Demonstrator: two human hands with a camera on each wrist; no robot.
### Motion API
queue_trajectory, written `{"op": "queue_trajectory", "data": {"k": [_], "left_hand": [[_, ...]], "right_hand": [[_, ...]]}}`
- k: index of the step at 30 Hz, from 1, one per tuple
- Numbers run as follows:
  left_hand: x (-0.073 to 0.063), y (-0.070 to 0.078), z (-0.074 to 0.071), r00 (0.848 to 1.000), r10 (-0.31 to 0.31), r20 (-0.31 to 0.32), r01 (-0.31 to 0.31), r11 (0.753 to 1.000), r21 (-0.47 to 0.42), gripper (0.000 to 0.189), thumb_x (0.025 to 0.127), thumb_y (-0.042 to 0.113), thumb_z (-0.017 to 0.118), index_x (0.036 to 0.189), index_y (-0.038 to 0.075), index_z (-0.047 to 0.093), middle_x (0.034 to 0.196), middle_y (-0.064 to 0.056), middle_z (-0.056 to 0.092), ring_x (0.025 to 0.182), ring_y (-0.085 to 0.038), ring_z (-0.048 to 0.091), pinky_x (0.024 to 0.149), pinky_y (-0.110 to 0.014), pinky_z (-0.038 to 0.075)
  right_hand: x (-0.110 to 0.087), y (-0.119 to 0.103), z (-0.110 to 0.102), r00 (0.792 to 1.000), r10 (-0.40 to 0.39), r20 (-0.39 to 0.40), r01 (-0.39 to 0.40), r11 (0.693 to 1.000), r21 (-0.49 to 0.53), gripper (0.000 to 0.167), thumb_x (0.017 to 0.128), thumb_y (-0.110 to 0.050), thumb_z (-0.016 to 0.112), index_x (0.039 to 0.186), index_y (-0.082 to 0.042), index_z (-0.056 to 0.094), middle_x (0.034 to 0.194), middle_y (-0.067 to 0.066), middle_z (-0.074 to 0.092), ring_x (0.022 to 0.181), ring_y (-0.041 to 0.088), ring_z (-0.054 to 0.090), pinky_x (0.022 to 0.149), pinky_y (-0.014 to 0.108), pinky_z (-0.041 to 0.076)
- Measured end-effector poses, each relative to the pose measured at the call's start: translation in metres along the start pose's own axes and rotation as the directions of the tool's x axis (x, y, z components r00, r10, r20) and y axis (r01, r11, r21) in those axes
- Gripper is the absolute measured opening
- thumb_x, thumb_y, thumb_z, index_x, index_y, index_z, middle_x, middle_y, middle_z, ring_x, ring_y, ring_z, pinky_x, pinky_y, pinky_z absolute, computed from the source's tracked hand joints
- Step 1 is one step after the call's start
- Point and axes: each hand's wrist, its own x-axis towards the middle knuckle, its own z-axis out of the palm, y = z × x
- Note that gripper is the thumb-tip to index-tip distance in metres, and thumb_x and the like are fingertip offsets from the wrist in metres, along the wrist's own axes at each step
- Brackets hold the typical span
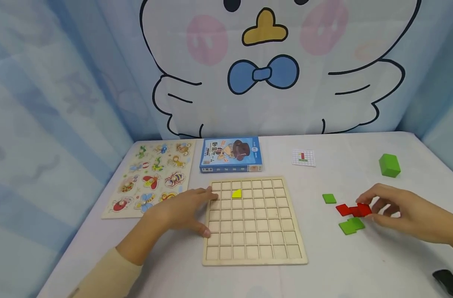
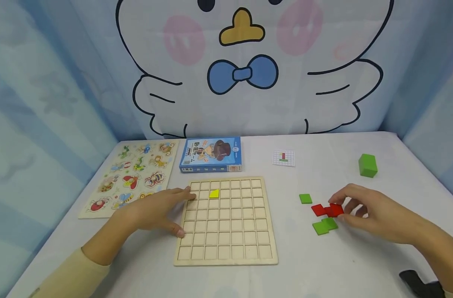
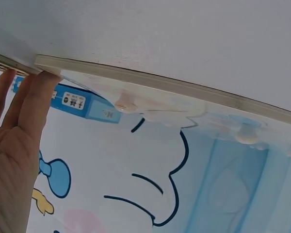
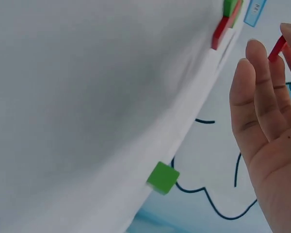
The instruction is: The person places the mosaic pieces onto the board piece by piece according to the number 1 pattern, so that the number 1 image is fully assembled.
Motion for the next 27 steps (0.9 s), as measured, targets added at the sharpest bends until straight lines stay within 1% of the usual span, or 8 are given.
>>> {"op": "queue_trajectory", "data": {"k": [3,7,9,14,17,20,23,27], "left_hand": [[0.001,0.001,-0.002,1.0,0.003,-0.011,-0.003,1.0,-0.004,0.099,0.075,0.055,0.087,0.157,0.026,0.042,0.169,-0.006,0.028,0.155,-0.03,0.027,0.124,-0.051,0.029],[-0.003,0.0,-0.002,1.0,-0.008,-0.014,0.008,1.0,-0.022,0.098,0.074,0.054,0.088,0.156,0.024,0.045,0.168,-0.007,0.03,0.155,-0.031,0.027,0.124,-0.052,0.029],[-0.005,0.0,-0.001,1.0,-0.003,-0.014,0.002,0.999,-0.035,0.097,0.073,0.054,0.088,0.155,0.023,0.046,0.167,-0.007,0.031,0.155,-0.031,0.027,0.123,-0.053,0.029],[-0.003,0.001,0.003,1.0,0.018,-0.016,-0.019,0.997,-0.069,0.097,0.073,0.053,0.089,0.155,0.023,0.046,0.168,-0.007,0.03,0.155,-0.031,0.027,0.124,-0.053,0.028],[-0.002,0.003,0.006,1.0,0.003,-0.006,-0.003,0.997,-0.079,0.098,0.072,0.052,0.09,0.155,0.024,0.046,0.168,-0.006,0.029,0.155,-0.03,0.026,0.124,-0.052,0.028],[-0.002,0.003,0.006,1.0,-0.003,-0.005,0.002,0.998,-0.066,0.099,0.071,0.052,0.09,0.156,0.025,0.046,0.169,-0.006,0.028,0.155,-0.031,0.027,0.124,-0.052,0.029],[-0.001,0.003,0.003,1.0,0.0,-0.008,0.0,0.999,-0.046,0.099,0.072,0.053,0.09,0.156,0.026,0.045,0.169,-0.005,0.028,0.155,-0.031,0.027,0.123,-0.052,0.029],[-0.001,0.002,0.002,1.0,-0.013,0.0,0.013,0.999,-0.049,0.099,0.071,0.055,0.089,0.156,0.028,0.045,0.169,-0.004,0.027,0.155,-0.031,0.026,0.123,-0.054,0.029]], "right_hand": [[0.01,-0.007,-0.005,0.997,-0.058,-0.053,0.057,0.998,-0.018,0.048,0.08,-0.002,0.086,0.117,-0.023,0.064,0.111,-0.014,0.064,0.087,0.0,0.062,0.067,0.02,0.058],[0.024,-0.017,-0.007,0.991,-0.112,-0.076,0.113,0.994,0.0,0.049,0.08,0.0,0.085,0.118,-0.024,0.064,0.112,-0.014,0.063,0.089,0.001,0.063,0.068,0.021,0.058],[0.03,-0.022,-0.007,0.989,-0.126,-0.081,0.127,0.992,0.008,0.051,0.08,0.0,0.085,0.118,-0.026,0.064,0.111,-0.014,0.063,0.09,0.001,0.063,0.069,0.021,0.059],[0.042,-0.035,-0.011,0.981,-0.172,-0.094,0.173,0.985,0.004,0.051,0.079,-0.001,0.086,0.117,-0.027,0.065,0.109,-0.016,0.064,0.09,0.002,0.064,0.07,0.021,0.059],[0.052,-0.044,-0.012,0.975,-0.206,-0.083,0.208,0.978,0.022,0.049,0.08,-0.002,0.086,0.117,-0.026,0.065,0.107,-0.017,0.065,0.09,0.004,0.064,0.071,0.022,0.059],[0.063,-0.051,-0.012,0.967,-0.242,-0.077,0.246,0.968,0.042,0.048,0.081,-0.002,0.086,0.117,-0.025,0.066,0.106,-0.017,0.065,0.091,0.005,0.063,0.071,0.022,0.059],[0.073,-0.057,-0.01,0.962,-0.26,-0.08,0.265,0.962,0.063,0.046,0.082,-0.002,0.085,0.118,-0.024,0.066,0.107,-0.017,0.066,0.092,0.005,0.063,0.072,0.023,0.059],[0.082,-0.063,-0.006,0.968,-0.24,-0.08,0.246,0.965,0.09,0.043,0.084,-0.005,0.084,0.117,-0.025,0.066,0.108,-0.017,0.065,0.093,0.006,0.064,0.074,0.024,0.06]]}}
